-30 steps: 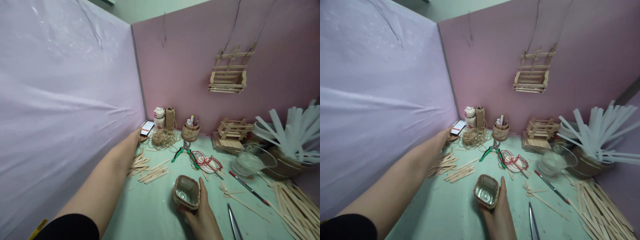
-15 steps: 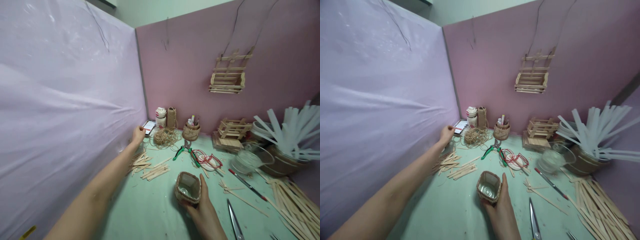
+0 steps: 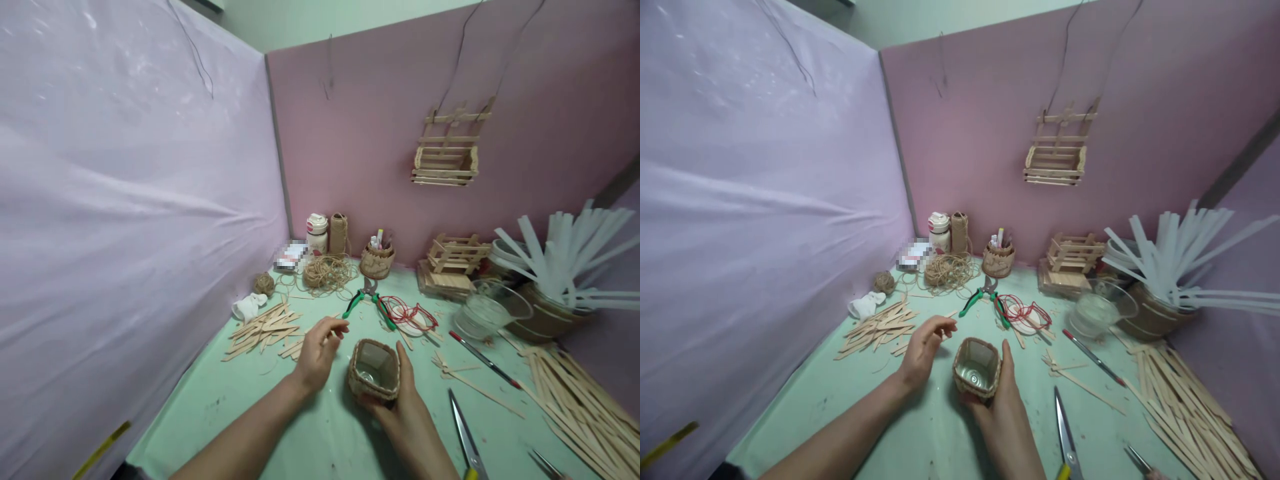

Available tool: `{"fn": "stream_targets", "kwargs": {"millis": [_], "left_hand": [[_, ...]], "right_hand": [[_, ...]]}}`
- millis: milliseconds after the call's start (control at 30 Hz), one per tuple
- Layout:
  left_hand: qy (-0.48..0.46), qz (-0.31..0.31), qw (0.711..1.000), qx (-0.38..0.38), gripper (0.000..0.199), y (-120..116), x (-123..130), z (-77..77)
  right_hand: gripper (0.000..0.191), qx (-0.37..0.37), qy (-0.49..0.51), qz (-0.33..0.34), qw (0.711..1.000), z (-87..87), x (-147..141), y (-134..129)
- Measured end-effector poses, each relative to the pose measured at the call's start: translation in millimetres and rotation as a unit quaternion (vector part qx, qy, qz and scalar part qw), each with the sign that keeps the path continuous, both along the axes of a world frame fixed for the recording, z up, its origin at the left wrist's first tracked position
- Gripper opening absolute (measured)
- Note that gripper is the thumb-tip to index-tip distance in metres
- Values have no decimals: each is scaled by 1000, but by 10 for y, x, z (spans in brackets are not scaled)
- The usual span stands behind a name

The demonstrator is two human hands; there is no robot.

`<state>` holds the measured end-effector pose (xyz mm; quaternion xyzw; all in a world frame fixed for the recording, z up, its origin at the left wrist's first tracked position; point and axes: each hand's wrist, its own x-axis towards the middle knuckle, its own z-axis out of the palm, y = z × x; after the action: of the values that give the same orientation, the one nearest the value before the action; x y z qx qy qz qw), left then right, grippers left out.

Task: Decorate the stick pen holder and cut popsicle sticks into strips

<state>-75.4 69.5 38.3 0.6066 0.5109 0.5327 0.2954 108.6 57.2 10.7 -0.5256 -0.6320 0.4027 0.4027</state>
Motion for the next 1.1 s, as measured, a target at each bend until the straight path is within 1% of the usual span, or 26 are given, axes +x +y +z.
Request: {"fn": "stream_targets", "kwargs": {"millis": [33,100,167,200,267,333,400,467,567,633,700,767,800,833,900,933,967,1000,1100], "left_hand": [[0,-32,999,2,60,-41,21,-57],[7,-94,996,-12,87,-89,29,-148],[16,-145,988,-53,108,-109,19,-208],[20,-166,983,-77,114,-115,16,-226],[27,-196,973,-119,121,-125,24,-239],[34,-206,968,-139,122,-133,50,-224],[32,-212,967,-136,119,-139,91,-185],[15,-227,967,-114,111,-145,138,-139],[-19,-237,968,-85,92,-155,191,-99],[-37,-224,970,-93,85,-159,198,-110],[-61,-208,969,-120,86,-156,181,-144],[-108,-197,963,-150,86,-144,151,-177],[-140,-200,956,-162,85,-136,136,-189],[-178,-209,947,-167,83,-126,123,-195],[-251,-254,917,-179,80,-108,106,-198],[-283,-274,900,-186,78,-101,99,-197],[-309,-283,887,-192,77,-95,93,-195],[-331,-285,878,-197,76,-92,87,-192],[-363,-277,865,-207,80,-97,56,-179]], "right_hand": [[96,-9,4,9,1000,13,5,0],[101,-36,17,27,999,28,13,4],[105,-57,20,35,998,25,22,13],[107,-66,18,39,997,15,28,19],[109,-73,19,47,996,-14,45,34],[110,-64,21,66,996,-49,68,49],[110,-46,13,84,995,-80,86,61],[110,-27,0,96,995,-101,92,68],[110,-15,-12,103,995,-100,84,69],[112,-24,-7,110,994,-68,90,63],[116,-51,20,125,991,-6,121,52],[115,-69,43,113,990,77,178,35],[109,-63,46,88,993,122,213,23],[98,-45,48,56,996,165,248,8],[61,4,66,-5,998,239,307,-32],[44,22,77,-25,996,267,326,-57],[32,34,89,-40,995,288,338,-84],[26,41,99,-50,993,302,342,-111],[21,57,138,-72,986,299,317,-172]]}}
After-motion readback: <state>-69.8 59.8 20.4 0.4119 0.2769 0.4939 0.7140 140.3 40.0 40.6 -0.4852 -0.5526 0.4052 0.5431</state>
